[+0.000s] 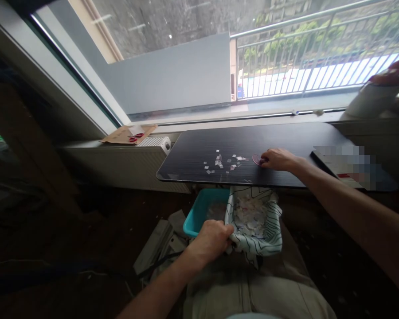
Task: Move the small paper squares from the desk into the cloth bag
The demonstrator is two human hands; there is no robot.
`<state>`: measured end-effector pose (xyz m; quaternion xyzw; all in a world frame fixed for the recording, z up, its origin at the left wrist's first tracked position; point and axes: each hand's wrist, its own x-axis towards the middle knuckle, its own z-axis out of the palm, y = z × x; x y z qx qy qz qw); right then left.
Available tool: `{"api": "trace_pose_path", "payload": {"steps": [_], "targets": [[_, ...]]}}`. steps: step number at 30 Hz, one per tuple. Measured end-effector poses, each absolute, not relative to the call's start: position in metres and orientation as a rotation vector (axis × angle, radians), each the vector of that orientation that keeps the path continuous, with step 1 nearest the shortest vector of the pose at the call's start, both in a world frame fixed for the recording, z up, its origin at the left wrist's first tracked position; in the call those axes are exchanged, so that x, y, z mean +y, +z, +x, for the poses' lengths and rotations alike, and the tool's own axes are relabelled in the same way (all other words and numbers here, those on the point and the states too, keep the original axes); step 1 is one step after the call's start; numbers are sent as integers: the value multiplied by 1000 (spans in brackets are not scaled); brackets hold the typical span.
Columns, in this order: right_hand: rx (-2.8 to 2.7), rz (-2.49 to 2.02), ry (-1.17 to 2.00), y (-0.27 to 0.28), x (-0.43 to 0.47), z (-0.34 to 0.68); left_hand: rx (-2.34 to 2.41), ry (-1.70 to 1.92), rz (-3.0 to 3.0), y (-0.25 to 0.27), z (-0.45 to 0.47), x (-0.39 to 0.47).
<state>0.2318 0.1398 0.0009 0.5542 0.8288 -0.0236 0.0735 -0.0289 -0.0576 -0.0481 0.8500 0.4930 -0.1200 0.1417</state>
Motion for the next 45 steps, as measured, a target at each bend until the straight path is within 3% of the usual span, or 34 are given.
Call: {"api": "trace_pose_path", "payload": {"steps": [10,27,45], "targets": [[2507,1561,65,4,117,210,1389,-348,2475,-42,-36,-42],[2465,1502,-127,2,142,231,1239,-450,2366,-18,-52,-20],[2570,1509,-98,-6,134,222,1164,-452,2377,-5,-49,-9]]}}
